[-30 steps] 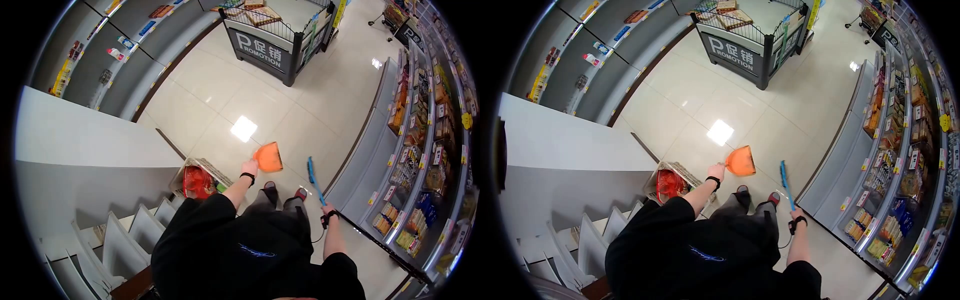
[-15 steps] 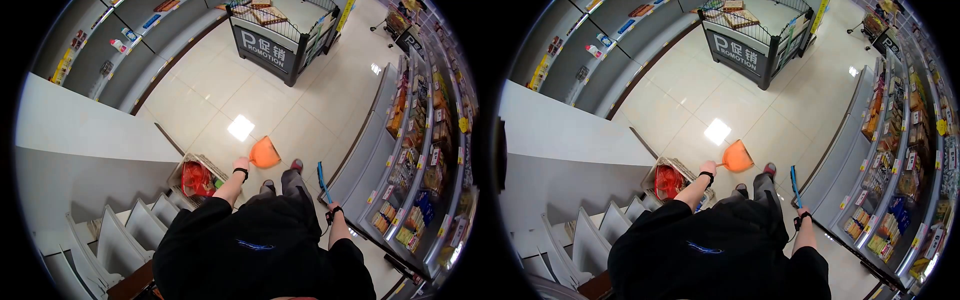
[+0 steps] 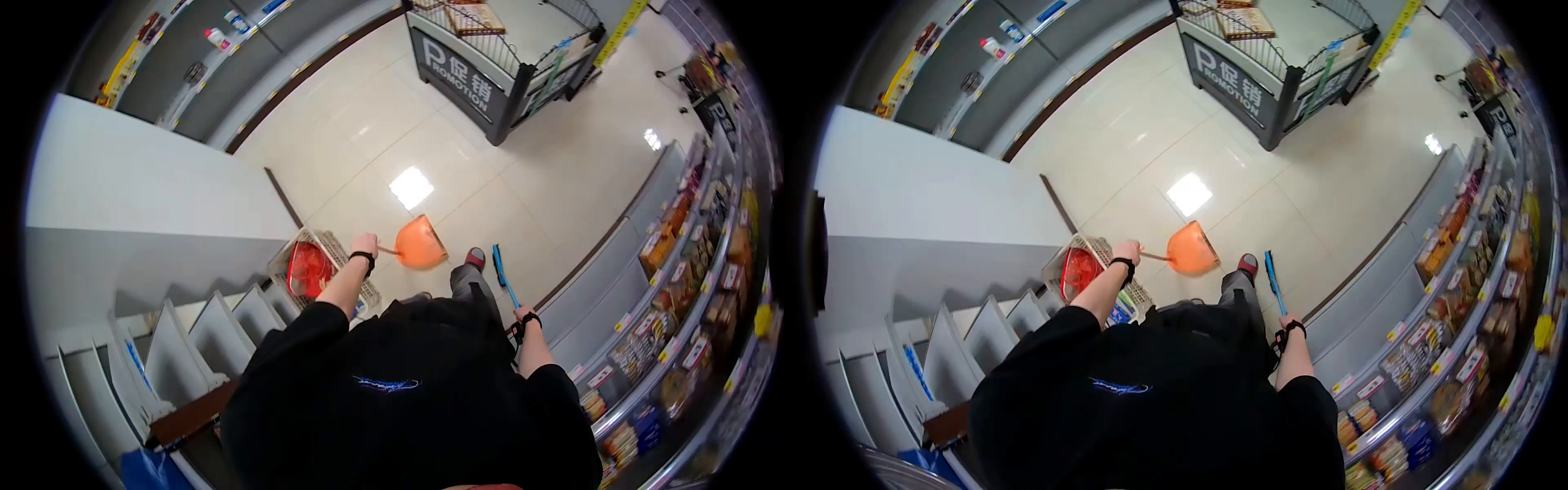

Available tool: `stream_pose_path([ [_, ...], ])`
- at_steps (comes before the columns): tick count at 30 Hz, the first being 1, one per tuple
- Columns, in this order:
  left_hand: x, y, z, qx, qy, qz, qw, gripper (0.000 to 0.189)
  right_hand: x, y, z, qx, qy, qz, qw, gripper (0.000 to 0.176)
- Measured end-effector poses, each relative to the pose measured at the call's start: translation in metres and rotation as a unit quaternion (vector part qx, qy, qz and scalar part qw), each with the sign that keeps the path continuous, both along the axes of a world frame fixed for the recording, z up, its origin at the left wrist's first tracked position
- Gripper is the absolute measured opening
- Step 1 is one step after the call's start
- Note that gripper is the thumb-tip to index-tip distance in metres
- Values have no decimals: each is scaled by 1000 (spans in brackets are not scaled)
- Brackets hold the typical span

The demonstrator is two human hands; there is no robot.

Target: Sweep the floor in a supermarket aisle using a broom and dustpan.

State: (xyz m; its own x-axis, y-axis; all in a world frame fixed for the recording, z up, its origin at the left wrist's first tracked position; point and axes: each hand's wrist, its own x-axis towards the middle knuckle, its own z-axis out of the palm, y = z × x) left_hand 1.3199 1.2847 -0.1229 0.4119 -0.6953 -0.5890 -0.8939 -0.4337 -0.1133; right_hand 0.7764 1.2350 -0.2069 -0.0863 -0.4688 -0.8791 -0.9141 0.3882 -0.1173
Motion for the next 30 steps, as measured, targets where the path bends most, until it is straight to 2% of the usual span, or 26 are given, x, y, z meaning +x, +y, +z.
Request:
stream_pose_path([
  [2, 3, -18, 11, -1, -13, 35, 999, 16, -7, -31, -26, 7, -30, -12, 999, 33],
  [4, 6, -32, 17, -8, -17, 56, 998, 17, -1, -69, -24, 32, -63, -7, 997, 34],
  [7, 5, -56, 49, -9, -19, 91, 996, 18, -4, -114, -50, 30, -94, 12, 995, 30],
  [10, 12, -71, 54, -16, -42, 126, 991, 18, -5, -153, -87, 28, -107, 57, 992, 22],
  [14, 25, -85, 61, -30, -64, 165, 984, 18, 13, -194, -74, 24, -135, 40, 990, 18],
  [17, 41, -92, 63, -55, -62, 199, 976, 19, 26, -218, -67, 56, -116, 51, 990, 18],
  [21, 58, -118, 78, -87, -70, 206, 972, 19, 35, -238, -60, 61, -91, 93, 990, 19],
  [23, 78, -123, 64, -105, -76, 200, 971, 18, 42, -250, -61, 69, -62, 118, 989, 21],
  [25, 94, -136, 66, -101, -84, 186, 974, 18, 37, -259, -90, 75, -51, 145, 985, 21],
  [26, 109, -138, 52, -128, -75, 179, 973, 16, 47, -269, -79, 86, -28, 179, 980, 22],
  [29, 138, -164, 60, -179, -58, 191, 963, 15, 83, -290, -42, 124, 19, 149, 981, 22],
  [30, 156, -171, 55, -169, -51, 176, 968, 15, 93, -290, -34, 141, 1, 49, 989, 19],
])
